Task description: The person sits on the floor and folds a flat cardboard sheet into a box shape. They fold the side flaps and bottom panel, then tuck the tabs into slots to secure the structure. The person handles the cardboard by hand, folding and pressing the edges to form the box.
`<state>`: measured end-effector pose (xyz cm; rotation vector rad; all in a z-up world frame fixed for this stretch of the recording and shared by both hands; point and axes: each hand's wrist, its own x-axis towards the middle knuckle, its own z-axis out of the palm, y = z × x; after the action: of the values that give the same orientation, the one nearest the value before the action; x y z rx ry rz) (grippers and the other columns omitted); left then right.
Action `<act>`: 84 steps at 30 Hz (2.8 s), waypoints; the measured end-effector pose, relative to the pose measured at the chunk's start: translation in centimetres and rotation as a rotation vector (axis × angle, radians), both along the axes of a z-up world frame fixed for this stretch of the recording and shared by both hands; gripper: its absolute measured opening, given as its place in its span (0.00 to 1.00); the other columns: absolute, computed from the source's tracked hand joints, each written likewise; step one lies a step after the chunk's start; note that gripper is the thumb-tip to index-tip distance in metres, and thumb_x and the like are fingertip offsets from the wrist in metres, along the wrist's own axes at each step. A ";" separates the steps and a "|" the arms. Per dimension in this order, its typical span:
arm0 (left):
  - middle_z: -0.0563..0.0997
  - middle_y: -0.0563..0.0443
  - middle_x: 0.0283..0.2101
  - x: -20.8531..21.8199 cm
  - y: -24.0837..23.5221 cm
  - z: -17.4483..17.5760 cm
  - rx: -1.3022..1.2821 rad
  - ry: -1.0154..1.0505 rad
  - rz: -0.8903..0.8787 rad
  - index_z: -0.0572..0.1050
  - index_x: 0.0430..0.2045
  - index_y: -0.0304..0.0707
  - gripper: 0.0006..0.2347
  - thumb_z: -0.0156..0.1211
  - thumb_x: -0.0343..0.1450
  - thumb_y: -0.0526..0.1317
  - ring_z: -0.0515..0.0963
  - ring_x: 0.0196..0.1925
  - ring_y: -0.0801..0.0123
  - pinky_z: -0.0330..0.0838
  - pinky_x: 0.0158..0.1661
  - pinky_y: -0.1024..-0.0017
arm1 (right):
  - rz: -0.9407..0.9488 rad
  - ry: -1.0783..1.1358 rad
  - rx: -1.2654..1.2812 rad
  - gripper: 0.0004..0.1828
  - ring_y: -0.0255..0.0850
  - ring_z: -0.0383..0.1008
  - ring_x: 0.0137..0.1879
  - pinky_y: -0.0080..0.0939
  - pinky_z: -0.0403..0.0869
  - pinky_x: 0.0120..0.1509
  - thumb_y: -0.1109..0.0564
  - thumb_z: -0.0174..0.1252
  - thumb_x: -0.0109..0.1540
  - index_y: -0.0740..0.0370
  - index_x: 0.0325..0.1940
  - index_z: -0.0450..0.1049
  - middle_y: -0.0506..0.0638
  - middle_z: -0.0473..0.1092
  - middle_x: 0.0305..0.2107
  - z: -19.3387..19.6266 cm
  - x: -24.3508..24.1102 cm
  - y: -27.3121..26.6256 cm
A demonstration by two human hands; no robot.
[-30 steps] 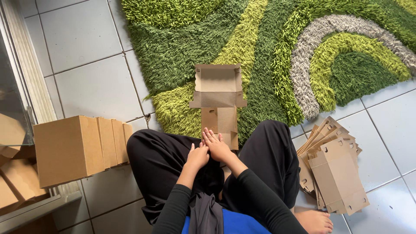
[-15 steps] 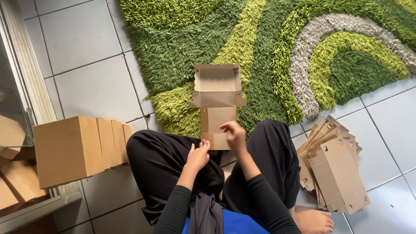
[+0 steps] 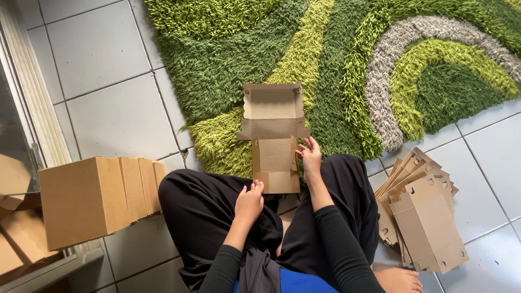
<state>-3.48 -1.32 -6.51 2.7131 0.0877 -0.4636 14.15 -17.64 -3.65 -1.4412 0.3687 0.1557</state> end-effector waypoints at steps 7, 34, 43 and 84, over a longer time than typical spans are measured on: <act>0.70 0.46 0.58 0.0 -0.2 -1.2 0.046 -0.048 0.004 0.66 0.57 0.39 0.20 0.45 0.68 0.37 0.71 0.59 0.64 0.58 0.61 0.55 | 0.342 -0.249 -0.388 0.41 0.56 0.59 0.65 0.51 0.65 0.67 0.77 0.34 0.49 0.61 0.65 0.64 0.63 0.61 0.59 2.7 -0.7 2.1; 0.67 0.50 0.60 0.3 -0.4 -1.9 0.002 0.116 0.011 0.63 0.60 0.42 0.22 0.43 0.69 0.39 0.68 0.61 0.64 0.52 0.63 0.54 | 1.030 -0.086 -1.248 0.55 0.46 0.21 0.76 0.74 0.37 0.70 0.73 0.46 0.49 0.59 0.74 0.26 0.50 0.20 0.71 -2.4 6.5 4.4; 0.69 0.54 0.59 0.8 -0.1 -1.1 -0.044 0.133 0.049 0.65 0.58 0.43 0.21 0.44 0.68 0.40 0.71 0.59 0.65 0.53 0.63 0.55 | 1.047 -0.150 -1.337 0.47 0.51 0.25 0.76 0.71 0.41 0.71 0.73 0.43 0.54 0.66 0.73 0.28 0.58 0.24 0.71 0.2 2.9 4.5; 0.76 0.45 0.48 13.3 6.3 5.0 -0.825 -0.197 1.107 0.61 0.55 0.30 0.26 0.48 0.60 0.29 0.77 0.51 0.61 0.70 0.49 0.67 | 0.884 0.010 -1.135 0.51 0.51 0.26 0.76 0.84 0.42 0.63 0.49 0.57 0.60 0.63 0.73 0.28 0.57 0.23 0.71 0.2 -3.3 6.1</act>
<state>9.78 5.02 -1.49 1.5445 1.0107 0.1099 10.88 -11.51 -3.47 -2.6581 -0.2796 0.7504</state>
